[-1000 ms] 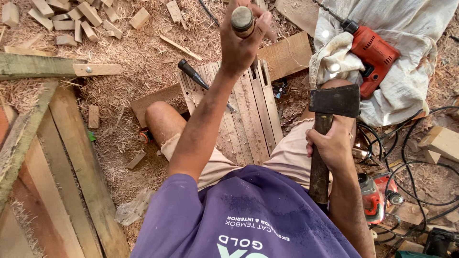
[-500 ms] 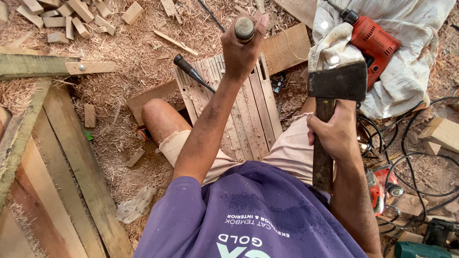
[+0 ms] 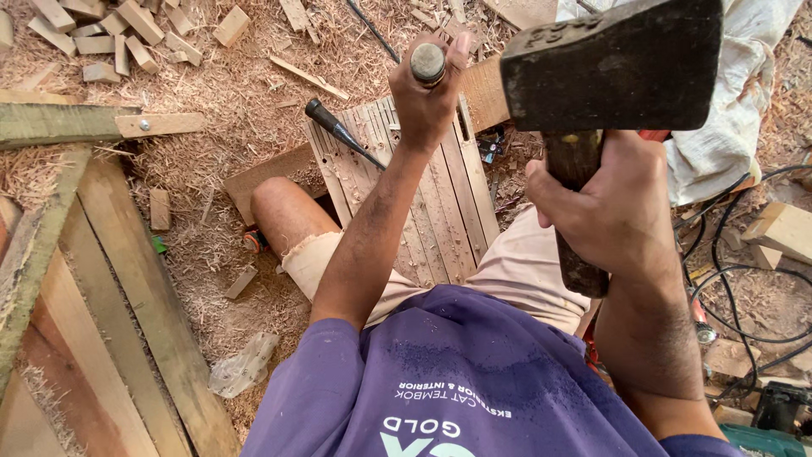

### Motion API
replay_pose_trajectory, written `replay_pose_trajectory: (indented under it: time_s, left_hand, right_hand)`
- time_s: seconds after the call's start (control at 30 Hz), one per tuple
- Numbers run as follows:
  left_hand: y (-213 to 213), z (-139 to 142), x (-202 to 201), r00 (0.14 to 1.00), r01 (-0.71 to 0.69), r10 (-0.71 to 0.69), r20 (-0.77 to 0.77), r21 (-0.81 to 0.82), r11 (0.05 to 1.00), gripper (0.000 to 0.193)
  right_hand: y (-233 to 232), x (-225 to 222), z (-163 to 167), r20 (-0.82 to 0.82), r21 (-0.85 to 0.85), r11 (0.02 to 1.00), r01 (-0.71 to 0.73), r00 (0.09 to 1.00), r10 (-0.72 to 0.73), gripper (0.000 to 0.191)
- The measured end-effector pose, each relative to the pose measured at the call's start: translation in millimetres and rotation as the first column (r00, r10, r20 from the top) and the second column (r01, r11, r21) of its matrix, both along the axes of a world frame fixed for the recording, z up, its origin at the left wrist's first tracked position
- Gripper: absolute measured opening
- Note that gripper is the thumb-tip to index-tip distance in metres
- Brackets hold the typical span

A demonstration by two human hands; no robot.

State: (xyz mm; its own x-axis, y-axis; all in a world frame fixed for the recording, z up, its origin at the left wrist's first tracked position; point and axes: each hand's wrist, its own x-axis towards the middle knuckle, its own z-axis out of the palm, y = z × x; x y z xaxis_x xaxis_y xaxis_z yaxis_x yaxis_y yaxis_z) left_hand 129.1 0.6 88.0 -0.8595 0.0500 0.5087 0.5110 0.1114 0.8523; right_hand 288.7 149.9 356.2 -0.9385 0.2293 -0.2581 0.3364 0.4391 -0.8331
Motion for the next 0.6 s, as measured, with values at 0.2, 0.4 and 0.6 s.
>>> replay_pose_trajectory:
  time_s: [0.2,0.4,0.6]
  left_hand:
    - [-2,-16,2,0.999,-0.053,0.052,-0.014,-0.126,0.991,0.010]
    - [-8,-24,34,0.988,-0.017,-0.008,-0.157,-0.154,0.988,0.035]
    - [-27,-17,26,0.938,0.308,-0.321,-0.134,-0.110,0.945,0.027]
  right_hand:
    - [1,3,10,-0.436,0.257,0.956,-0.144,0.865,0.248,0.029]
    - [-28,-36,-26,-0.141,0.381,0.886,-0.266,0.930,0.340,0.024]
    - [-29,-40,-116,-0.106,0.371,0.875,-0.310,0.922,0.372,0.035]
